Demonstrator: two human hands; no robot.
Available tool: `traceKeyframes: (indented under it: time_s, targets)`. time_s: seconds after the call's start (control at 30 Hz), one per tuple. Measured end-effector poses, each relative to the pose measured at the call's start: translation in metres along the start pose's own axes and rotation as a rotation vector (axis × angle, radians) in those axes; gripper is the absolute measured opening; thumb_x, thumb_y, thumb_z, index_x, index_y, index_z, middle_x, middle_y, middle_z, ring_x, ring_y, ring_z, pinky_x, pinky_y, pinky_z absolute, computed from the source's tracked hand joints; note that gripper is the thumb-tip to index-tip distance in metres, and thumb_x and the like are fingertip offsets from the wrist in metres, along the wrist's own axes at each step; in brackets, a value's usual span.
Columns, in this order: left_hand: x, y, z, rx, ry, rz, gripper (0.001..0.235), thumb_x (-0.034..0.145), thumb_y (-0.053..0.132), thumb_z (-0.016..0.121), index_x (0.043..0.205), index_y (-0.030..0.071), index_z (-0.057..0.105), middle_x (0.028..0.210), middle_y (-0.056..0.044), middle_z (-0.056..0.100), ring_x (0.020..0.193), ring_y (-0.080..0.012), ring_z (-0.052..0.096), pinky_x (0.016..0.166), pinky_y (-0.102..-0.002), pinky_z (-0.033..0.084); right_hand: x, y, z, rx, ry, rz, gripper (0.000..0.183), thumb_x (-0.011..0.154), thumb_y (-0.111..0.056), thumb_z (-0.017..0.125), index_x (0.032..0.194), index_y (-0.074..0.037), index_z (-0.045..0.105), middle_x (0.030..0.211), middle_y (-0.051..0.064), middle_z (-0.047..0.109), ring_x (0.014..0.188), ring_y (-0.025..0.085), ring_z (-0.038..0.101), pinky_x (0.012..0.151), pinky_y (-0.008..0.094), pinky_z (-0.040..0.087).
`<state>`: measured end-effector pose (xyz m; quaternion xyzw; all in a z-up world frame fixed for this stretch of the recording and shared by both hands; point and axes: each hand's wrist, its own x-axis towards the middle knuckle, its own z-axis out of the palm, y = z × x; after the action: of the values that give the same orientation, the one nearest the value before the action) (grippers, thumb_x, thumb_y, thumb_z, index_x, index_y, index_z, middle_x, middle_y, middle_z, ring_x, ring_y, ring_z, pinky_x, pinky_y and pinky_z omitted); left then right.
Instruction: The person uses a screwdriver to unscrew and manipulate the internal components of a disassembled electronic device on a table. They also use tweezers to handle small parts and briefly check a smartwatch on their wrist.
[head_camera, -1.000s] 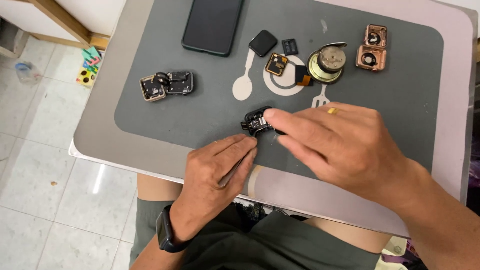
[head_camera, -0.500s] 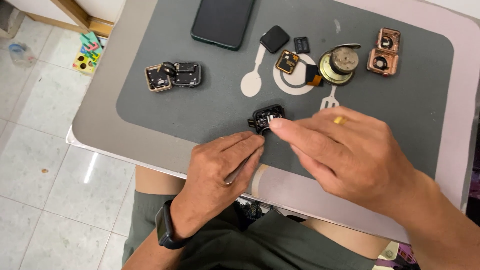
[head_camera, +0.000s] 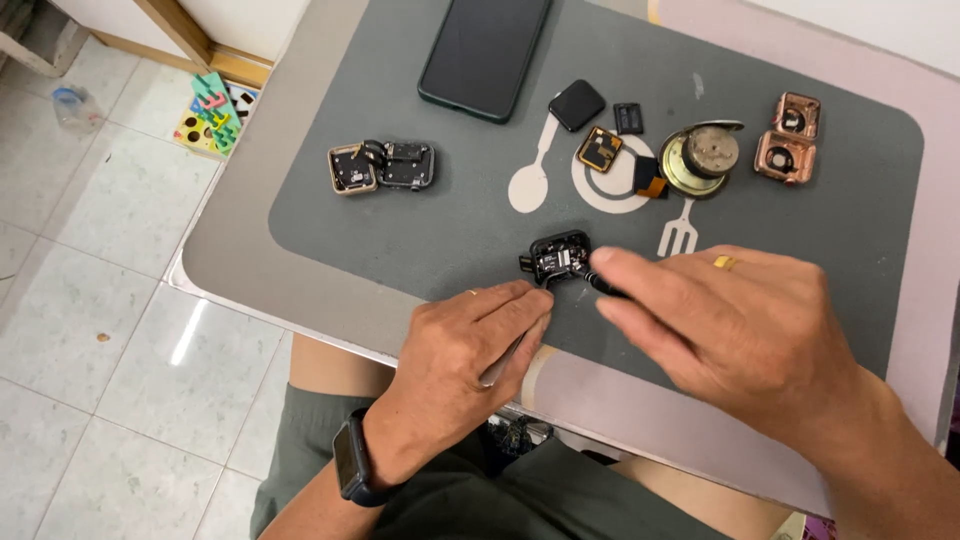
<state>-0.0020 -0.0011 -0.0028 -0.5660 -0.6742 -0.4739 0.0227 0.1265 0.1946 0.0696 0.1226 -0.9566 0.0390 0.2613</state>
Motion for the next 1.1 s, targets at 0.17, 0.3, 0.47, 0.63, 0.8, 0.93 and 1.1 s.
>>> traceKeyframes:
  time_s: [0.17, 0.3, 0.47, 0.63, 0.8, 0.93, 1.1]
  targets:
    - [0.002, 0.002, -0.002, 0.0, 0.0, -0.007, 0.016, 0.096, 0.0, 0.069, 0.112, -0.002, 0.071, 0.109, -0.015, 0.075, 0.088, -0.0276, 0.076, 0.075, -0.034, 0.062, 0.005, -0.004, -0.005, 0.04, -0.068, -0.067, 0.033, 0.095, 0.002, 0.076, 0.126, -0.001, 0.064, 0.107, 0.008, 0.073, 0.088, 0.018, 0.07, 0.083, 0.037, 0.061]
    - [0.002, 0.002, -0.002, 0.002, 0.003, 0.017, 0.016, 0.096, -0.001, 0.07, 0.112, -0.005, 0.07, 0.109, -0.019, 0.074, 0.088, -0.03, 0.076, 0.077, -0.036, 0.063, -0.007, 0.001, 0.004, -0.088, -0.011, -0.034, 0.03, 0.098, -0.02, 0.085, 0.12, -0.005, 0.071, 0.069, -0.001, 0.055, 0.06, 0.016, 0.051, 0.077, 0.038, 0.062]
    - [0.002, -0.001, -0.001, 0.025, -0.004, 0.033, 0.015, 0.098, 0.001, 0.069, 0.112, -0.004, 0.07, 0.109, -0.018, 0.074, 0.082, -0.0294, 0.074, 0.072, -0.037, 0.061, 0.005, -0.005, -0.009, 0.142, -0.13, -0.016, 0.029, 0.097, 0.007, 0.06, 0.125, 0.0, 0.062, 0.119, 0.011, 0.073, 0.096, 0.02, 0.072, 0.085, 0.037, 0.059]
    - [0.003, 0.002, -0.002, 0.074, -0.011, 0.059, 0.013, 0.098, -0.001, 0.068, 0.111, -0.004, 0.068, 0.106, -0.018, 0.072, 0.076, -0.0291, 0.07, 0.065, -0.036, 0.058, -0.004, -0.005, -0.005, -0.141, -0.14, 0.086, 0.016, 0.101, -0.028, 0.077, 0.098, -0.014, 0.071, 0.061, -0.003, 0.053, 0.054, 0.017, 0.05, 0.057, 0.032, 0.047]
    - [0.0, 0.002, 0.001, 0.222, -0.06, 0.082, 0.015, 0.106, 0.007, 0.057, 0.112, -0.003, 0.066, 0.107, -0.018, 0.07, 0.061, -0.0266, 0.057, 0.057, -0.037, 0.048, 0.004, -0.006, -0.009, -0.043, -0.147, 0.004, 0.012, 0.095, -0.007, 0.079, 0.1, -0.007, 0.068, 0.081, 0.001, 0.065, 0.062, 0.015, 0.059, 0.067, 0.031, 0.056]
    - [0.002, 0.003, -0.001, 0.211, -0.015, 0.113, 0.012, 0.104, 0.002, 0.059, 0.11, -0.005, 0.066, 0.104, -0.019, 0.069, 0.06, -0.0269, 0.056, 0.056, -0.037, 0.048, -0.004, -0.007, -0.011, -0.086, -0.226, 0.016, 0.008, 0.096, -0.006, 0.072, 0.102, -0.008, 0.067, 0.092, 0.002, 0.067, 0.073, 0.013, 0.062, 0.068, 0.03, 0.055]
    - [-0.002, 0.002, -0.002, 0.316, -0.08, 0.166, 0.016, 0.105, -0.001, 0.054, 0.115, -0.006, 0.065, 0.11, -0.02, 0.069, 0.067, -0.0253, 0.055, 0.06, -0.037, 0.05, 0.0, -0.005, -0.01, -0.03, -0.21, 0.085, 0.023, 0.093, -0.017, 0.082, 0.08, -0.01, 0.064, 0.069, -0.003, 0.06, 0.054, 0.016, 0.051, 0.067, 0.037, 0.055]
